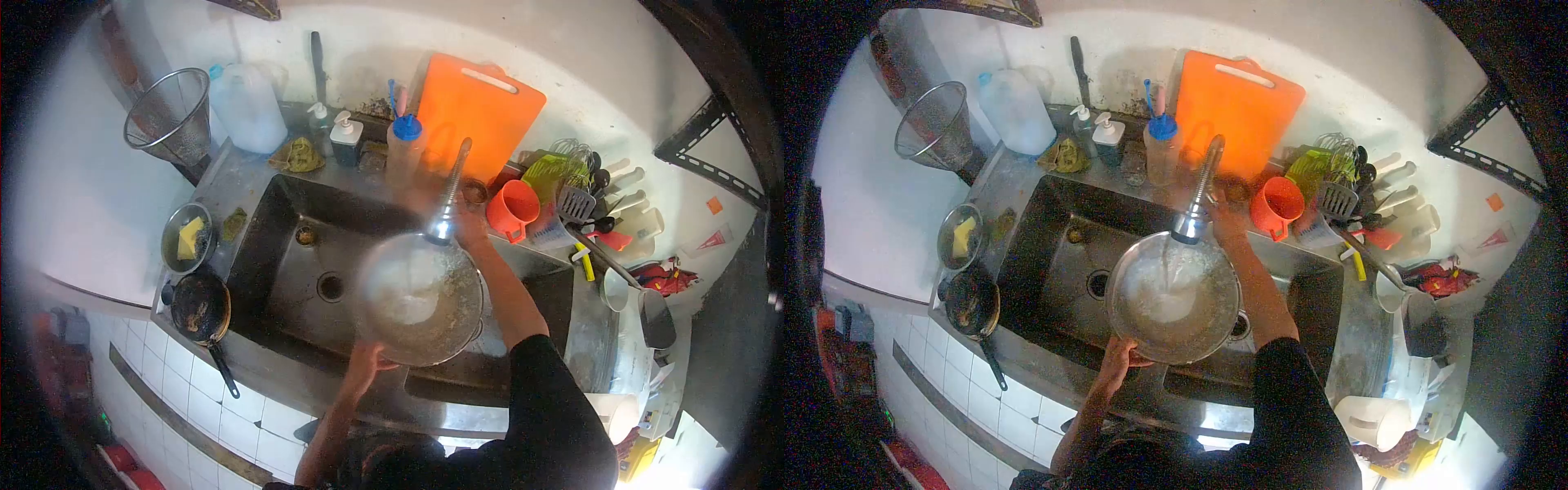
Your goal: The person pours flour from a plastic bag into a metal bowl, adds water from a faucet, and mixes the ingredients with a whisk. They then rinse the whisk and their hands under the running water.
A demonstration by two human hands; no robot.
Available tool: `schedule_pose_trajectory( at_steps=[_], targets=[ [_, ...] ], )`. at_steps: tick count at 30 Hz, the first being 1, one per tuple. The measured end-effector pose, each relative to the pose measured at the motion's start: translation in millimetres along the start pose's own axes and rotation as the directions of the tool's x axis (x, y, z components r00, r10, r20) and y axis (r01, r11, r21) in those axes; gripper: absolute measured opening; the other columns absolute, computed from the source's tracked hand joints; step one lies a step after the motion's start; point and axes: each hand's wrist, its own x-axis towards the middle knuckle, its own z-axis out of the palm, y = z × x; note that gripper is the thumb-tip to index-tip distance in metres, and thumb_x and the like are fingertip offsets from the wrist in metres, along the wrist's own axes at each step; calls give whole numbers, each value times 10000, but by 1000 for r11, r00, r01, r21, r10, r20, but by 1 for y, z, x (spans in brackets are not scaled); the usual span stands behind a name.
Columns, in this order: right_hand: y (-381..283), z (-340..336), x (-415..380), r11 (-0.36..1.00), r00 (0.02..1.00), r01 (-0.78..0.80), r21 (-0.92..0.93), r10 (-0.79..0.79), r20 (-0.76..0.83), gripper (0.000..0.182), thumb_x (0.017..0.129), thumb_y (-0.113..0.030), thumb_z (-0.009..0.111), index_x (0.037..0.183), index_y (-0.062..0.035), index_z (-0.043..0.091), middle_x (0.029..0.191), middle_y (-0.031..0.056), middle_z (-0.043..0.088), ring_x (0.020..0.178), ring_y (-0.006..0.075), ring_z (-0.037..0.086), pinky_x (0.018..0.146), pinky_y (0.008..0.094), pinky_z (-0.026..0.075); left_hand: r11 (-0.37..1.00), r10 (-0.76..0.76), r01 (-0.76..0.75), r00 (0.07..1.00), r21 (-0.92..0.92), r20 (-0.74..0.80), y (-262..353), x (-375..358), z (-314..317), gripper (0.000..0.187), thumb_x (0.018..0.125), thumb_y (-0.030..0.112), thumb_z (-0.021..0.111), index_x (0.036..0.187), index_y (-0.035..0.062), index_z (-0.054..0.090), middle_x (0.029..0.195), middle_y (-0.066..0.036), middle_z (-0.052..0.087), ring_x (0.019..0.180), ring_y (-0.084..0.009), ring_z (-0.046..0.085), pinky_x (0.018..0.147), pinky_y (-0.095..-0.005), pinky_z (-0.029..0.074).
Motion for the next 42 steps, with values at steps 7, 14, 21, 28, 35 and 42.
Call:
schedule_pose_trajectory(
  at_steps=[7, 14, 21, 28, 35, 42],
  targets=[
    [-6, 1, -3, 999, 990, -7, 50, 14, -143, 573, 824, -31, 439, 1289, -364, 469, 1462, 104, 261, 1054, 374, 571, 860, 471, 503, 1000, 29, -30, 989, -7, -147, 1, -2, 9, 416, 859, 241, 450, 1151, -54, 470, 1044, -179, 610, 848, -286, 654, 729, -428, 580],
    [-8, -17, 0, 969, 979, -165, 184, 138, 151, 636, 839, -206, 477, 1417, -83, 242, 1398, 182, 370, 990, 376, 594, 796, 492, 495, 1000, 13, -13, 1000, 2, -3, 4, -3, 3, 487, 921, 227, 436, 1309, -13, 265, 1186, -199, 500, 1004, -323, 595, 768, -428, 569],
    [-13, -30, -5, 996, 995, -55, 74, 48, 92, 607, 862, -173, 446, 1425, -121, 227, 1458, 159, 277, 978, 366, 604, 814, 484, 507, 999, -30, 29, 999, -35, -23, 8, -4, 7, 555, 885, 230, 464, 1345, 45, 214, 1254, -191, 434, 1053, -329, 566, 797, -450, 555],
    [-10, -11, -4, 996, 995, -84, 32, 82, 59, 564, 765, 18, 509, 1252, -265, 511, 1453, 117, 273, 1056, 349, 576, 787, 458, 536, 1000, 10, -10, 999, -6, -53, 12, -9, 11, 523, 905, 234, 431, 1348, 41, 233, 1251, -184, 448, 1046, -318, 574, 798, -449, 552],
    [-5, -3, -3, 1000, 1000, -6, 9, 6, 20, 549, 765, 11, 513, 1255, -237, 512, 1477, 146, 234, 1040, 358, 584, 794, 462, 531, 999, 35, -37, 998, -23, -61, 14, -9, 12, 504, 890, 201, 458, 1320, 15, 272, 1210, -165, 480, 1036, -311, 578, 796, -451, 554],
    [-1, 4, 1, 998, 999, -16, -68, 18, 29, 493, 812, -49, 483, 1265, -241, 507, 1476, 147, 233, 1061, 352, 576, 839, 474, 511, 999, 20, -23, 997, -38, -75, 19, -11, 15, 506, 890, 204, 459, 1315, 9, 267, 1175, -175, 500, 1021, -324, 582, 790, -458, 556]
  ],
)
